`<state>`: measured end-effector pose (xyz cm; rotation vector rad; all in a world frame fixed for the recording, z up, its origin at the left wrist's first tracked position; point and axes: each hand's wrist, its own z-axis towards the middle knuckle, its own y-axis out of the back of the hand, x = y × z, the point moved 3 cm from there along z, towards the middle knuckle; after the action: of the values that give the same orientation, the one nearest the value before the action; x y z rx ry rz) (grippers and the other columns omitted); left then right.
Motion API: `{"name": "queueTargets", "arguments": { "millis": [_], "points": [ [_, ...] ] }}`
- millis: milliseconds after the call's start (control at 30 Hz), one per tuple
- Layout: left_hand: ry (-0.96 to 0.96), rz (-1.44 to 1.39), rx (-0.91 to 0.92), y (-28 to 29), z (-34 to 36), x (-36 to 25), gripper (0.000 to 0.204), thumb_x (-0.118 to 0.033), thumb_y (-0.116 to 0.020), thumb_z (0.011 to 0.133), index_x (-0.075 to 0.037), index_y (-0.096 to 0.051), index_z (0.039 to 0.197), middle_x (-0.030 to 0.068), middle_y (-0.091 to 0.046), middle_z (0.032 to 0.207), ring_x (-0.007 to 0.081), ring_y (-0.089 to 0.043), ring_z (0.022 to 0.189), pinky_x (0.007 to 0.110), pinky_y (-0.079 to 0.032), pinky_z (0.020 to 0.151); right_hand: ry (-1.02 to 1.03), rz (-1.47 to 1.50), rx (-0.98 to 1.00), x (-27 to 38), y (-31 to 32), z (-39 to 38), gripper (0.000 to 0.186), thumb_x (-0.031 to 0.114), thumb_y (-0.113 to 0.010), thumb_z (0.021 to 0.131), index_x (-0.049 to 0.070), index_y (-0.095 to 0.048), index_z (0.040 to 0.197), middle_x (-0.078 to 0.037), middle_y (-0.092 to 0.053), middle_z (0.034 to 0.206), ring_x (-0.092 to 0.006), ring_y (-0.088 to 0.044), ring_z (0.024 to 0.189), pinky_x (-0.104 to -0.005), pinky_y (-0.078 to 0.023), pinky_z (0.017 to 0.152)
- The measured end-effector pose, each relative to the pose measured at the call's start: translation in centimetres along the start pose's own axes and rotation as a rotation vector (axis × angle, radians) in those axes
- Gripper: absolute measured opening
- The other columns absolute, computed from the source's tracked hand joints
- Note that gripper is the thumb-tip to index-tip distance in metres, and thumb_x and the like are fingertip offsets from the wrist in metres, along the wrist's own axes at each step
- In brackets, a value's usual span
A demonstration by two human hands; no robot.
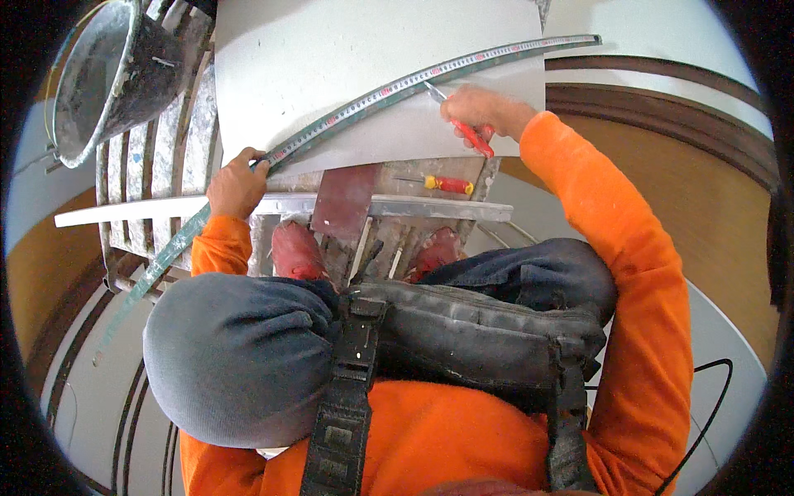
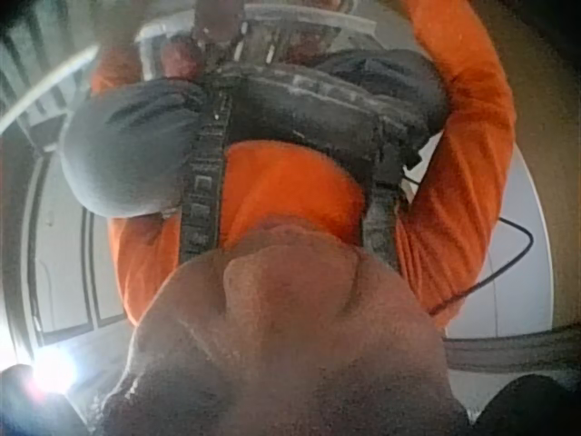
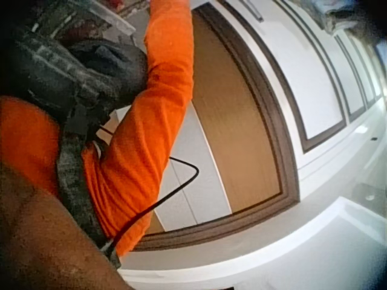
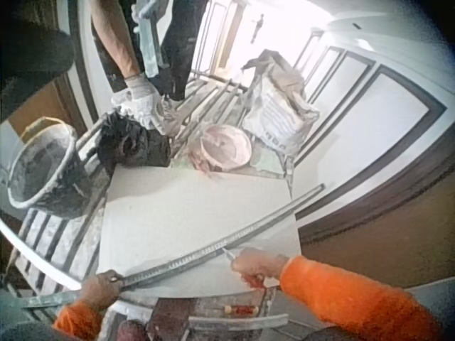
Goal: The person uses shears to cut a curved metal profile and then measures a piece of white material with a tape measure.
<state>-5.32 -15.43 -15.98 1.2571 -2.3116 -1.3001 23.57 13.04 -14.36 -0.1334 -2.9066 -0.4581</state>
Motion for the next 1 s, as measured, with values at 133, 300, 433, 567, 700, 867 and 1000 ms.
{"name": "queueTargets", "arguments": {
  "millis": [133,300,433,567,700,867,1000],
  "points": [
    [-0.019,0.008,-0.012,-0.3,0.5,0.5,0.036,-0.044,-0.059,0.094,-0.022,-0.07,0.122,0.0206,-0.073,0.109,0.0426,-0.069,0.102,0.051,-0.053,0.089,0.0,0.059,0.086,0.0,0.4,-0.4,0.022,0.021,-0.056,0.088,-0.001,-0.055,0.09,-0.012,-0.06,0.072,-0.025,-0.064,0.055,-0.0403,-0.055,0.043],
    [-0.017,0.001,-0.028,0.2,0.3,-0.1,0.036,-0.042,-0.06,0.092,-0.023,-0.071,0.12,0.0215,-0.074,0.105,0.043,-0.07,0.101,0.051,-0.053,0.089,-0.043,0.092,0.07,0.0,0.9,-0.2,0.025,0.023,-0.062,0.087,-0.001,-0.057,0.092,-0.012,-0.061,0.076,-0.0256,-0.066,0.059,-0.0426,-0.058,0.046],
    [-0.014,-0.002,-0.005,0.1,0.3,0.1,0.035,-0.042,-0.06,0.093,-0.023,-0.071,0.12,0.0212,-0.073,0.106,0.0426,-0.07,0.101,0.051,-0.053,0.089,-0.051,0.117,0.119,0.4,1.8,-0.3,0.028,0.025,-0.064,0.087,-0.001,-0.057,0.096,-0.013,-0.063,0.081,-0.0254,-0.067,0.061,-0.044,-0.061,0.051],
    [-0.01,-0.014,-0.015,-0.1,0.3,0.2,0.035,-0.042,-0.06,0.093,-0.022,-0.071,0.119,0.021,-0.074,0.106,0.0423,-0.07,0.101,0.051,-0.053,0.089,-0.056,0.053,0.14,1.1,2.3,-0.4,0.03,0.026,-0.063,0.088,-0.001,-0.057,0.1,-0.014,-0.064,0.082,-0.0253,-0.067,0.062,-0.0434,-0.061,0.052],
    [-0.017,-0.052,-0.02,-0.1,0.5,0.2,0.034,-0.041,-0.06,0.092,-0.021,-0.071,0.117,0.0213,-0.074,0.104,0.0422,-0.069,0.101,0.051,-0.052,0.089,-0.047,-0.011,0.165,1.5,2.5,-1.2,0.029,0.027,-0.062,0.089,0.0,-0.057,0.099,-0.013,-0.064,0.083,-0.0253,-0.067,0.06,-0.042,-0.06,0.051],
    [-0.009,-0.027,0.0,0.1,0.4,0.0,0.034,-0.041,-0.059,0.093,-0.021,-0.07,0.119,0.0217,-0.073,0.105,0.0425,-0.069,0.102,0.051,-0.052,0.089,0.007,0.026,0.172,1.1,2.2,-0.9,0.026,0.025,-0.06,0.089,0.0,-0.056,0.095,-0.013,-0.062,0.078,-0.0231,-0.065,0.056,-0.0393,-0.058,0.047],
    [-0.024,-0.021,0.009,-0.2,0.9,0.4,0.034,-0.04,-0.06,0.093,-0.021,-0.069,0.119,0.0216,-0.074,0.103,0.043,-0.069,0.102,0.051,-0.051,0.09,-0.043,-0.027,0.161,1.9,2.4,-0.7,0.022,0.022,-0.059,0.088,0.001,-0.056,0.086,-0.01,-0.06,0.069,-0.0216,-0.063,0.05,-0.0355,-0.054,0.04]
  ]
}}
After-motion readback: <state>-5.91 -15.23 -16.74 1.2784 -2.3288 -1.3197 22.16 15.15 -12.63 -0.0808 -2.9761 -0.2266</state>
